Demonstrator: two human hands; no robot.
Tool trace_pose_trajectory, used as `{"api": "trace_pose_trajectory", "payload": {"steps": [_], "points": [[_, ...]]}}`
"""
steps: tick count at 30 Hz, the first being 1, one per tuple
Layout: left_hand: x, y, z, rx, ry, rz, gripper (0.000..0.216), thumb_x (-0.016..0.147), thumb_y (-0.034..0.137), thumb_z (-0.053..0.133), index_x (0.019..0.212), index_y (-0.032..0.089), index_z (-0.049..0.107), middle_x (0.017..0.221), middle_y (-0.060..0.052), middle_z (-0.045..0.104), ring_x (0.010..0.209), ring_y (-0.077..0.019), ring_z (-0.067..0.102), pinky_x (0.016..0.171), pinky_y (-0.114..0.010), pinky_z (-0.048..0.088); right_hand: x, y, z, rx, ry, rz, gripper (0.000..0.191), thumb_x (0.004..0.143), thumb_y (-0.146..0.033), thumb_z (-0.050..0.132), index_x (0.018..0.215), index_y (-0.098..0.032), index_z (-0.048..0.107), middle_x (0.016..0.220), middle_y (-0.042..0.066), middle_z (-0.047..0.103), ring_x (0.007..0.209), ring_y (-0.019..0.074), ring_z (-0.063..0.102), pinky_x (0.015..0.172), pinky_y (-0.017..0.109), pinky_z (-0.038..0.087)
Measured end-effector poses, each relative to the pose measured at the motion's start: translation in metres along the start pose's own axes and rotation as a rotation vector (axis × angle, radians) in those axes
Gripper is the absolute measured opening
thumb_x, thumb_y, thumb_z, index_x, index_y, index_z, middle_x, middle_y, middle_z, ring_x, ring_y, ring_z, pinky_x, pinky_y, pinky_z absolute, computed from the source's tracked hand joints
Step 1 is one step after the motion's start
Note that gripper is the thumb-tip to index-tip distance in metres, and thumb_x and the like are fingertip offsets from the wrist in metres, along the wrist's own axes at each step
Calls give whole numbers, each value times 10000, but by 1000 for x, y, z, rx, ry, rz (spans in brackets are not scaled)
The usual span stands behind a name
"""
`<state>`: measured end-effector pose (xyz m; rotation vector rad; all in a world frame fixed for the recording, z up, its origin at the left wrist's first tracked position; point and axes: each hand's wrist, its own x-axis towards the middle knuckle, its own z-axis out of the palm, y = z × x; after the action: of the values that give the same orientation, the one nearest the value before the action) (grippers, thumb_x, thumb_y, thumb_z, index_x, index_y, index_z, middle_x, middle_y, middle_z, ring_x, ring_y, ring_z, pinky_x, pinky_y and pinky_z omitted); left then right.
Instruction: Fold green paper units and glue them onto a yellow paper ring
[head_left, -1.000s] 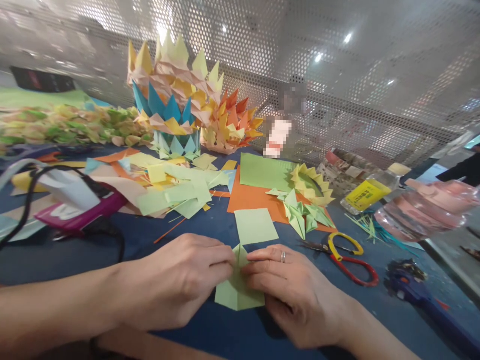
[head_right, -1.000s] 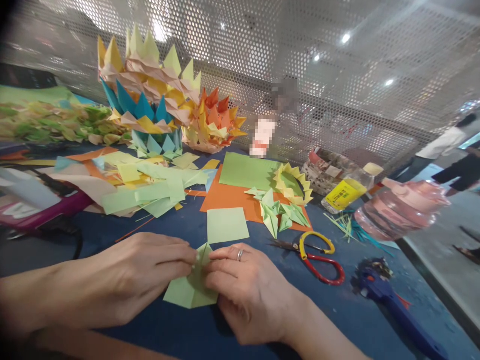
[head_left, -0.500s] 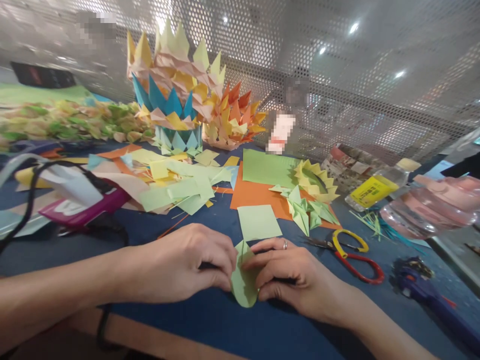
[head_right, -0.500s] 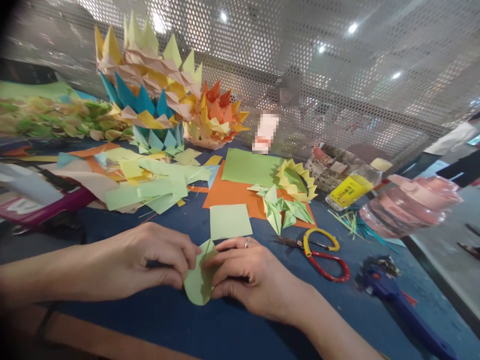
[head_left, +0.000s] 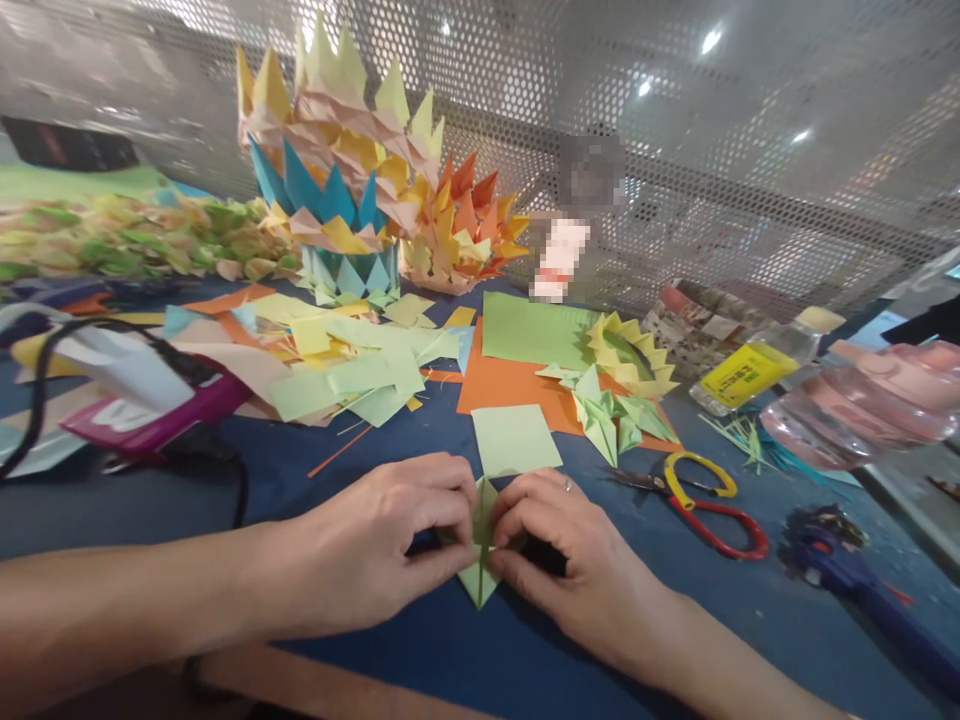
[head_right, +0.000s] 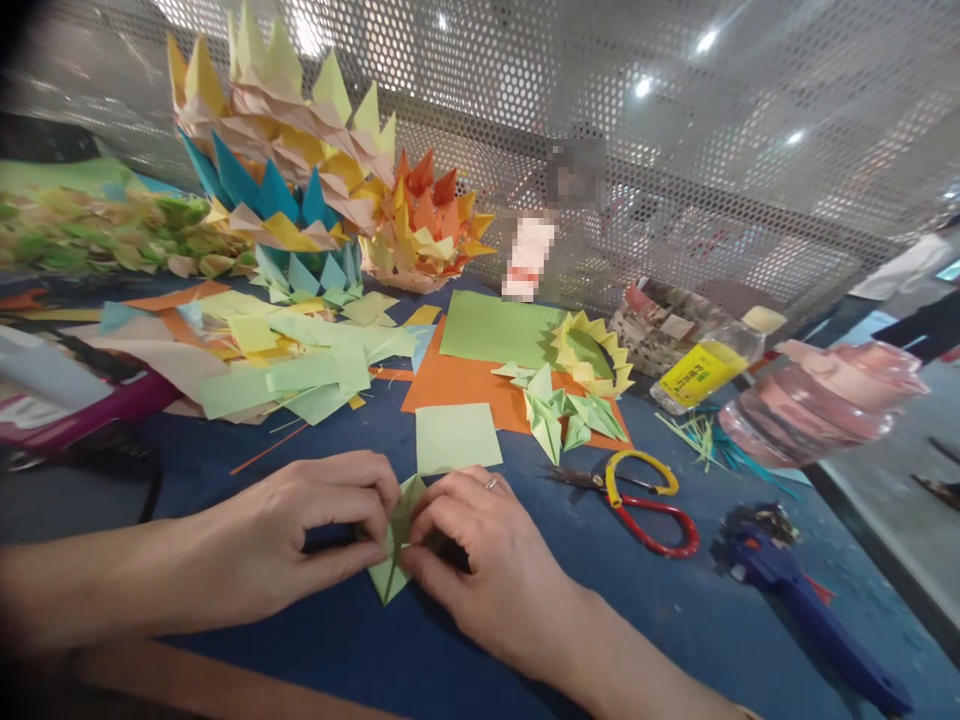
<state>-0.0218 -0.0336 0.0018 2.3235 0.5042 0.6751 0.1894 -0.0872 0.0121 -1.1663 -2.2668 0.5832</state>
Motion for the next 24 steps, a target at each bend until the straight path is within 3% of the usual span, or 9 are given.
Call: {"api": "trace_pose_trajectory", "payload": {"steps": [24], "points": [[-3, -1, 9, 106, 23, 56, 181, 923, 99, 471, 766, 148, 548, 828, -30, 559, 763, -153, 510, 697, -283, 397, 0, -2, 6, -81, 2, 23, 131, 859, -125, 640, 797, -188, 544, 867, 9, 598, 887, 166, 541, 816, 310, 406]]}}
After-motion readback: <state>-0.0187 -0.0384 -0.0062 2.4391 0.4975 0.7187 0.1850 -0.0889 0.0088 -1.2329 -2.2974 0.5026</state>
